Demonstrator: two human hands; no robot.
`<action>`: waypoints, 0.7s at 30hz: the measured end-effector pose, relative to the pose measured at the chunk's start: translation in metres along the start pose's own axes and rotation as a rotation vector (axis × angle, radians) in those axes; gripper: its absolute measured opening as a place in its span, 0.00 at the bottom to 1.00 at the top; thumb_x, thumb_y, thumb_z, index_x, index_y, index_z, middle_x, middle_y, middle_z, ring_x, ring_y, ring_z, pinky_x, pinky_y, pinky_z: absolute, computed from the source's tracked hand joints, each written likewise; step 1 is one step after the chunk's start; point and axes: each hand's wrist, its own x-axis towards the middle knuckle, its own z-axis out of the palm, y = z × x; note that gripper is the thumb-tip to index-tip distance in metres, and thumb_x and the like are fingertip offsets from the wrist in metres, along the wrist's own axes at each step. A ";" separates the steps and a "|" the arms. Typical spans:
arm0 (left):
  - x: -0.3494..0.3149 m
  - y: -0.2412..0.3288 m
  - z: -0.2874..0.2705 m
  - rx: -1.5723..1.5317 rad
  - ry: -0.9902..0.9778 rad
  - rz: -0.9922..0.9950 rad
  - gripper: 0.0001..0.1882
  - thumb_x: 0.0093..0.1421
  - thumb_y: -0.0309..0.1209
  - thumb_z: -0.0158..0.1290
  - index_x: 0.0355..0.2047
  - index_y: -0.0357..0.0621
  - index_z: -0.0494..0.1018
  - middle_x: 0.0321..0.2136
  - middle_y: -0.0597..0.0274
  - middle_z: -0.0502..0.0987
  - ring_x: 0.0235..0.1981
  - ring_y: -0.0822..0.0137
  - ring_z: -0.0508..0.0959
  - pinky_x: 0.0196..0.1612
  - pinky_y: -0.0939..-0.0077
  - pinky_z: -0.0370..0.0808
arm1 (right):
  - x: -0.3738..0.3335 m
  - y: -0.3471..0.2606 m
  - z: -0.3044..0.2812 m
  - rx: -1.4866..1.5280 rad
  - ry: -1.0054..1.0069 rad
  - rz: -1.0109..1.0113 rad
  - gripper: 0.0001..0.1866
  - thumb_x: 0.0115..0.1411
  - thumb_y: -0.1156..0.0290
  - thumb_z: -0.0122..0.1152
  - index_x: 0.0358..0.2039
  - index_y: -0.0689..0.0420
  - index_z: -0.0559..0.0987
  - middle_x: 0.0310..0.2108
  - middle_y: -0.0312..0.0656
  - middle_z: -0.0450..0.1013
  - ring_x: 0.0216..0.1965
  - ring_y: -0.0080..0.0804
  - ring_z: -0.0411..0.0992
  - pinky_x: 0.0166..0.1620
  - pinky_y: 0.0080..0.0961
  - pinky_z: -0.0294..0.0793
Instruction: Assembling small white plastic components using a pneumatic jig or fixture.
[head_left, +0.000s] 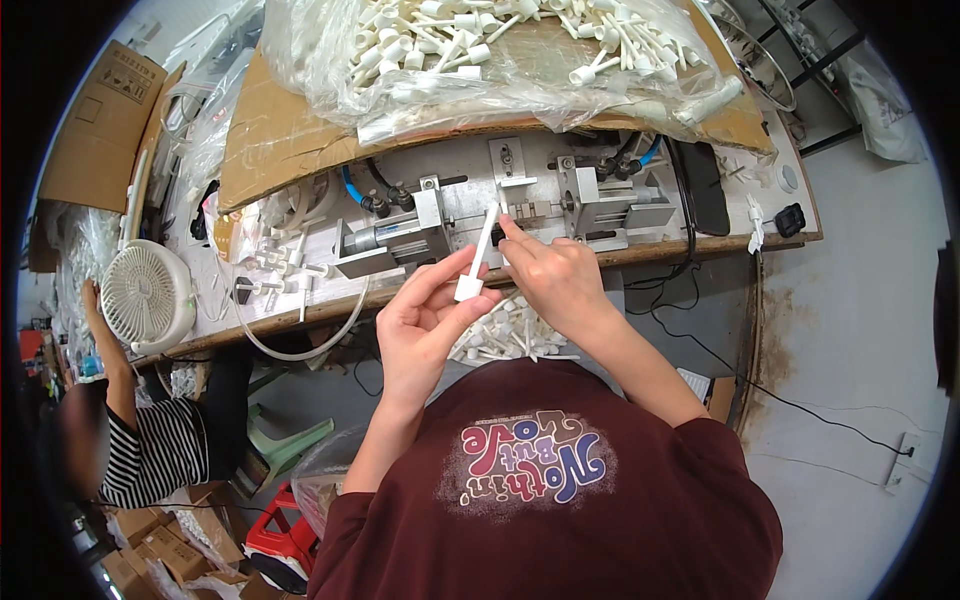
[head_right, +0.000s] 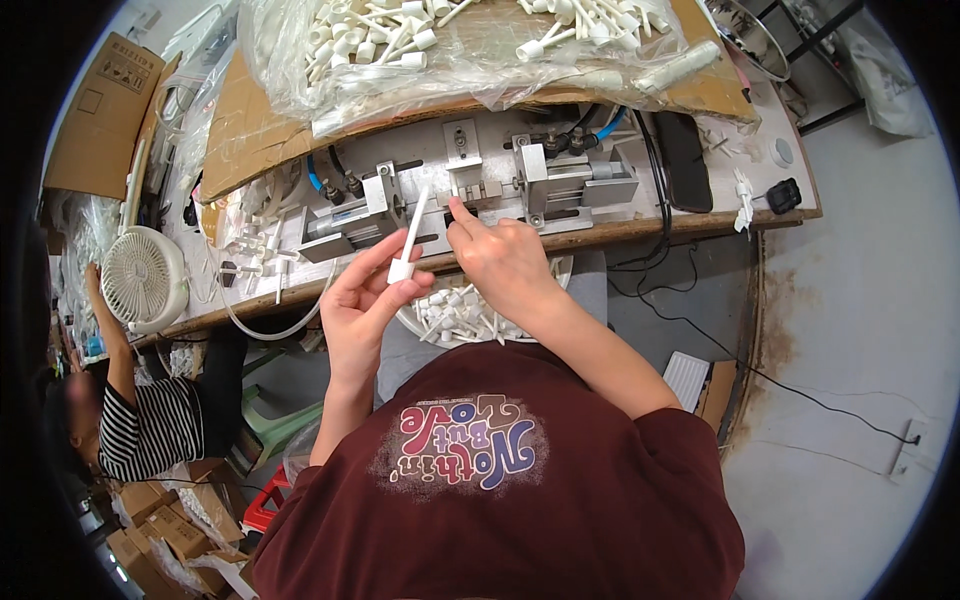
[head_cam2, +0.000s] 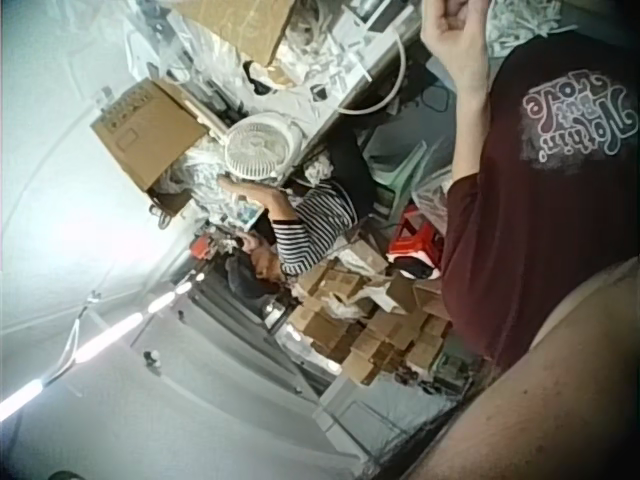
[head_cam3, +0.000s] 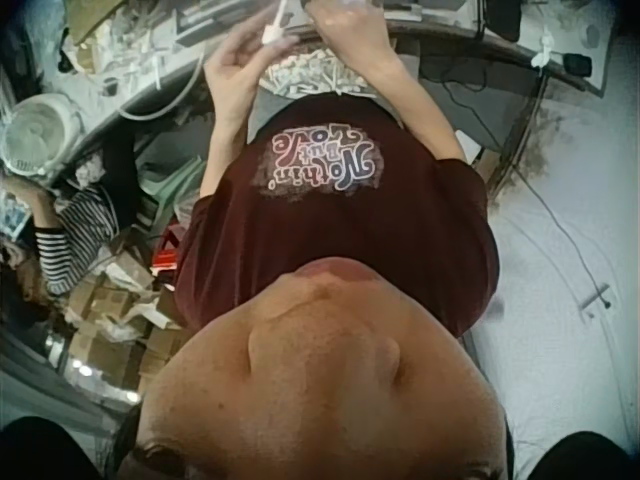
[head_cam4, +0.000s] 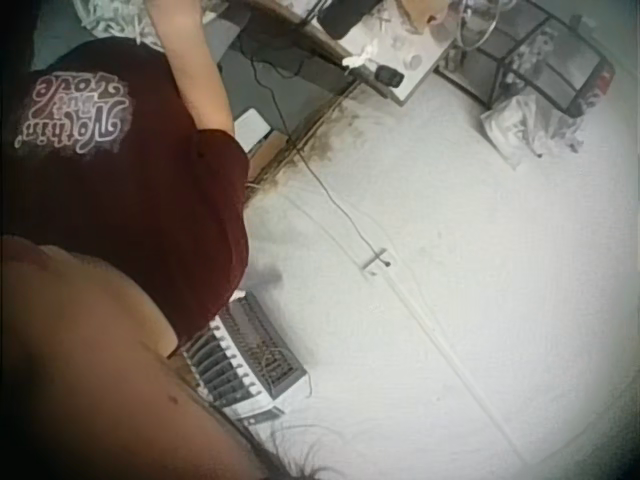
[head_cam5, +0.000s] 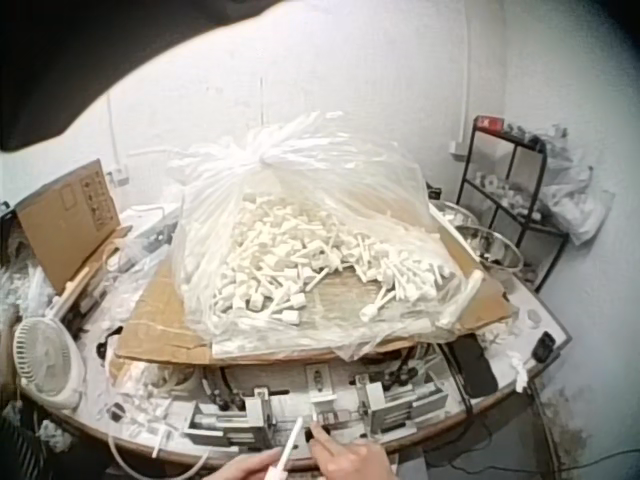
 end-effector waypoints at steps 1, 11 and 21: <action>-0.001 0.001 0.000 0.019 0.049 0.023 0.23 0.53 0.13 0.60 0.51 0.28 0.72 0.45 0.51 0.76 0.42 0.64 0.81 0.46 0.76 0.80 | 0.000 0.000 0.001 -0.001 -0.003 0.003 0.12 0.46 0.73 0.67 0.33 0.58 0.80 0.48 0.41 0.78 0.17 0.33 0.73 0.25 0.24 0.74; 0.003 -0.012 0.002 0.528 0.073 0.322 0.18 0.48 0.15 0.63 0.42 0.35 0.79 0.52 0.53 0.74 0.38 0.70 0.81 0.40 0.78 0.83 | -0.010 -0.002 -0.013 0.136 -0.019 0.000 0.12 0.47 0.70 0.69 0.33 0.57 0.79 0.51 0.40 0.76 0.28 0.35 0.77 0.34 0.28 0.77; 0.027 -0.048 0.006 1.099 0.061 0.697 0.15 0.48 0.26 0.64 0.39 0.40 0.80 0.48 0.61 0.80 0.32 0.66 0.82 0.33 0.75 0.77 | -0.050 -0.005 -0.012 0.497 -0.403 -0.022 0.16 0.43 0.71 0.71 0.33 0.58 0.77 0.43 0.41 0.75 0.42 0.40 0.76 0.41 0.37 0.77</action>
